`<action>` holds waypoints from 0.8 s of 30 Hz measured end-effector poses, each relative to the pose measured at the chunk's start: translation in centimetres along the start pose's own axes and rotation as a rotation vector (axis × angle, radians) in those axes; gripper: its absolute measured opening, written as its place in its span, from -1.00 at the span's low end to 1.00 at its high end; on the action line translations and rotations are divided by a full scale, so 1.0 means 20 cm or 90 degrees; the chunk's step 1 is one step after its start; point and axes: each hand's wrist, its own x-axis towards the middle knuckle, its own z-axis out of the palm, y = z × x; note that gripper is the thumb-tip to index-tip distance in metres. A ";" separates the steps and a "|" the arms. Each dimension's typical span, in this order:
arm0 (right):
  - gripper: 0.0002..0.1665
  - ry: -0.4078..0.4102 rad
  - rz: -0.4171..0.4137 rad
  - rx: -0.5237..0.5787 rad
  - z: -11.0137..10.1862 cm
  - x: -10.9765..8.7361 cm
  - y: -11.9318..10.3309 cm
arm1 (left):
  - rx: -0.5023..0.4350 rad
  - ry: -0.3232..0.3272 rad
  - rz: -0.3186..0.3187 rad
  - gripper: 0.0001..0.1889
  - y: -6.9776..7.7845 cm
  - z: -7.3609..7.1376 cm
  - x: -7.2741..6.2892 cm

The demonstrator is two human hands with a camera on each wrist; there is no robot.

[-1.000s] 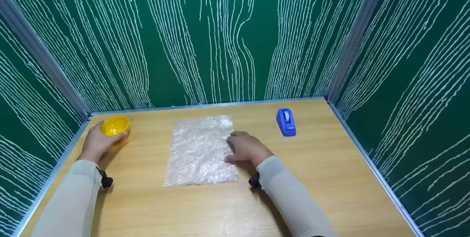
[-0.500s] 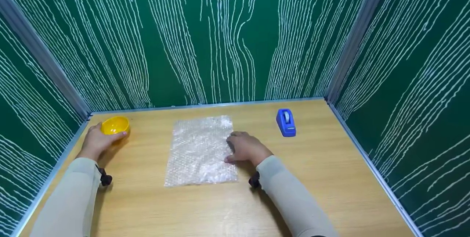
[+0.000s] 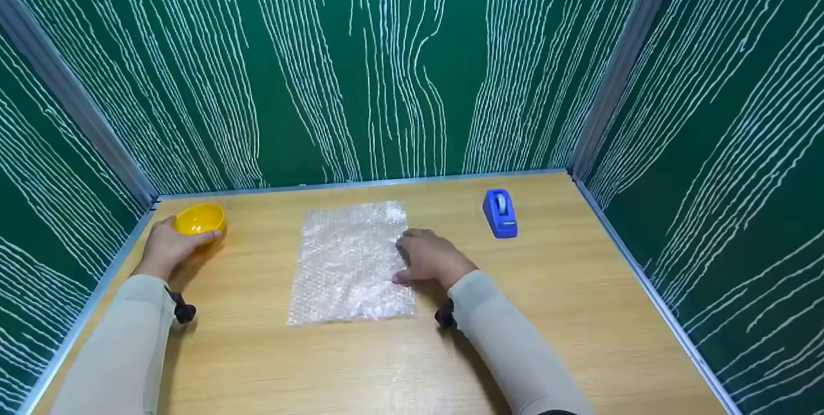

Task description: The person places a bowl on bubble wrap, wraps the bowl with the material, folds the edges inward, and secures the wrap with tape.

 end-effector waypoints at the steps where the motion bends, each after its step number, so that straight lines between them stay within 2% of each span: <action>1: 0.00 0.000 0.002 0.001 0.00 0.00 0.00 | -0.006 0.000 -0.002 0.22 0.00 0.00 0.00; 6: 0.00 0.000 -0.006 -0.008 -0.02 0.00 -0.01 | -0.007 0.004 -0.011 0.19 -0.02 0.00 0.04; 11: 0.00 -0.001 -0.012 -0.012 -0.03 0.00 -0.01 | -0.020 -0.003 -0.015 0.24 -0.02 0.00 0.04; 18: -0.02 0.004 -0.023 -0.026 -0.02 0.01 0.00 | 0.030 0.012 0.029 0.25 -0.02 0.01 0.02; 24: 0.00 -0.009 -0.003 -0.016 -0.01 0.01 0.00 | -0.006 0.009 0.025 0.28 -0.02 0.02 0.00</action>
